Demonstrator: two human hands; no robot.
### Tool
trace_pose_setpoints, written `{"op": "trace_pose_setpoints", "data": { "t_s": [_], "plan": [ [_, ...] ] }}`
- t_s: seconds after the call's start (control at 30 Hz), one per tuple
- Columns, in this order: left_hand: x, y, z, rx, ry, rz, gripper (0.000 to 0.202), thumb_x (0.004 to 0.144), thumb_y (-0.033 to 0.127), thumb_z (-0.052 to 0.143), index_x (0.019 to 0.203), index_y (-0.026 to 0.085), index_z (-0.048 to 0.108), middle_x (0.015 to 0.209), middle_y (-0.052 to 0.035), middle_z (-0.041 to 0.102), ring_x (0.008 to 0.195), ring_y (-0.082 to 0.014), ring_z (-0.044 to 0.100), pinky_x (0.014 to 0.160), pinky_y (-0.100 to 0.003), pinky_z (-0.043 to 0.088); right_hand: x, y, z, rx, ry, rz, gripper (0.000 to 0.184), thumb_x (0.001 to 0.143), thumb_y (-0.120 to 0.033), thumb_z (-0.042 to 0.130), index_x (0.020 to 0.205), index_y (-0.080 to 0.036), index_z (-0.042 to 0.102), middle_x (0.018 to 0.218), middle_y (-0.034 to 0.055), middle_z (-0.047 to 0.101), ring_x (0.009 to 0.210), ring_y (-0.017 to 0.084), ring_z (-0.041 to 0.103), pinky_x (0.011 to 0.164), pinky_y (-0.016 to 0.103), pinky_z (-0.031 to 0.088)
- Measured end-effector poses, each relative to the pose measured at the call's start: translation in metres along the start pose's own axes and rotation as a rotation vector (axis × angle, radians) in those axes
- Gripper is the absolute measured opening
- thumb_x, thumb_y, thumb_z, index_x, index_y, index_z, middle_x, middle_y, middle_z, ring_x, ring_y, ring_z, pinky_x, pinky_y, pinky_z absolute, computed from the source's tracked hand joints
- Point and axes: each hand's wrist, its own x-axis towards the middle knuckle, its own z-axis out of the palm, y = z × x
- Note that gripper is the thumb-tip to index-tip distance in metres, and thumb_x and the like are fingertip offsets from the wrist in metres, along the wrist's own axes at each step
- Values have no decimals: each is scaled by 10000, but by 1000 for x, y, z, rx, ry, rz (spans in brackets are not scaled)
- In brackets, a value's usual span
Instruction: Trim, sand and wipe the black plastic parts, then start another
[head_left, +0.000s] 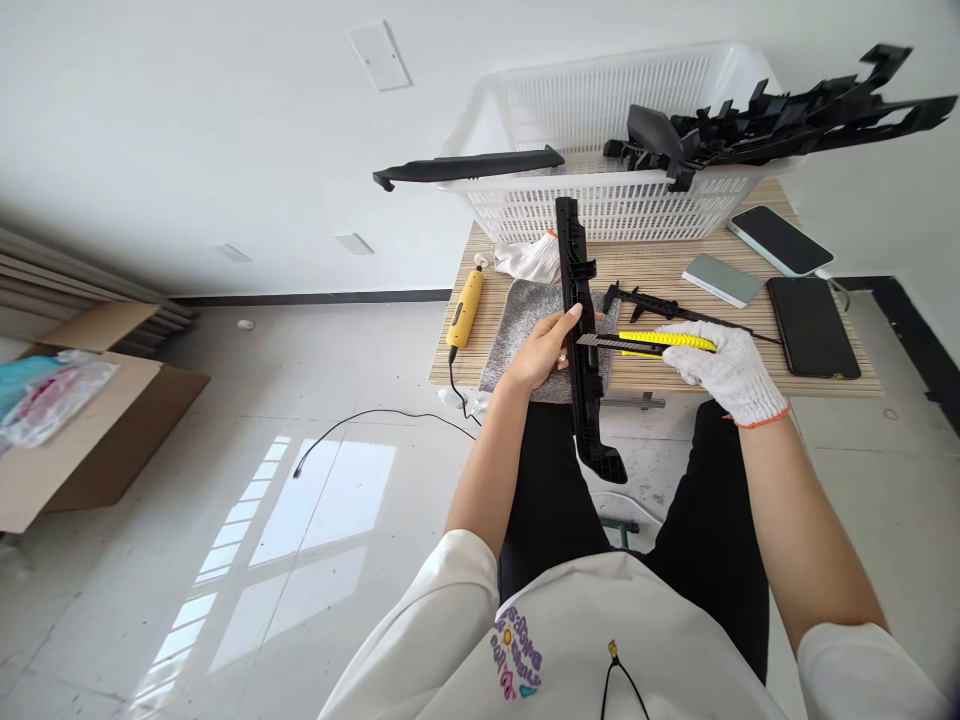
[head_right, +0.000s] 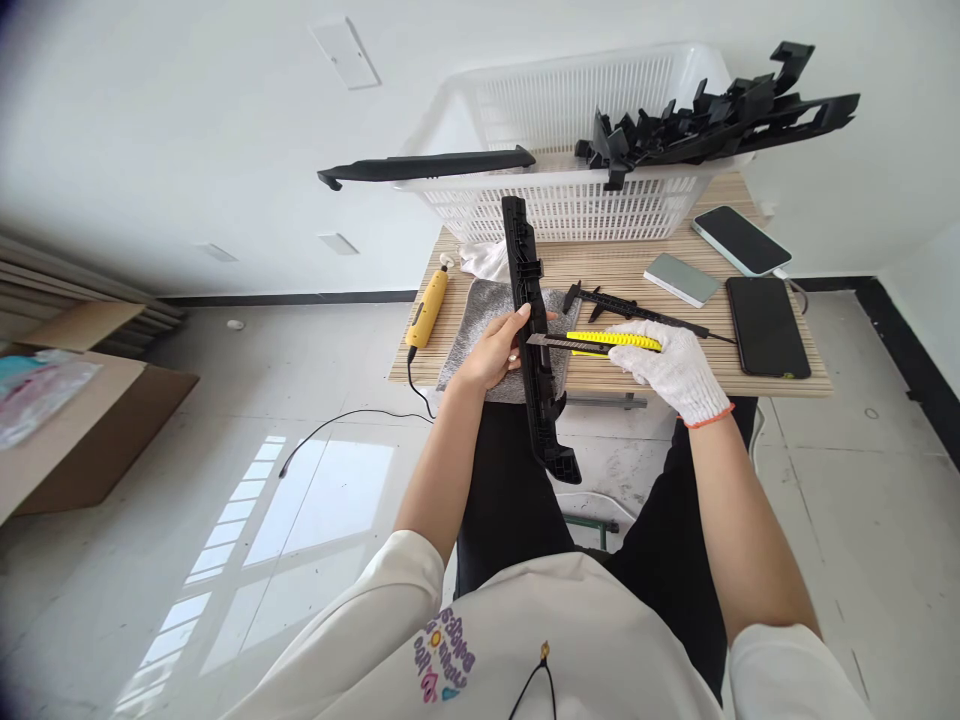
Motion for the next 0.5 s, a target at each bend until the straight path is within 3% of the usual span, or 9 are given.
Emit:
{"op": "trace_pose_setpoints", "data": {
  "t_s": [0.3, 0.5],
  "plan": [
    [-2, 1, 1, -10, -23, 32, 459, 921, 576, 739, 1118, 165, 794, 611, 74, 313, 500, -54, 293, 425, -178, 273, 3, 5, -2, 87, 29, 8, 312, 651, -284, 861, 960, -251, 824, 629, -7, 596, 473, 90, 408, 400, 264, 308],
    [-2, 1, 0, 54, -46, 38, 456, 915, 536, 750, 1193, 174, 765, 669, 62, 443, 504, -45, 329, 441, -187, 305, 3, 7, -4, 71, 22, -8, 316, 649, -309, 854, 960, -265, 822, 618, -6, 595, 469, 110, 418, 406, 290, 305]
  ]
}}
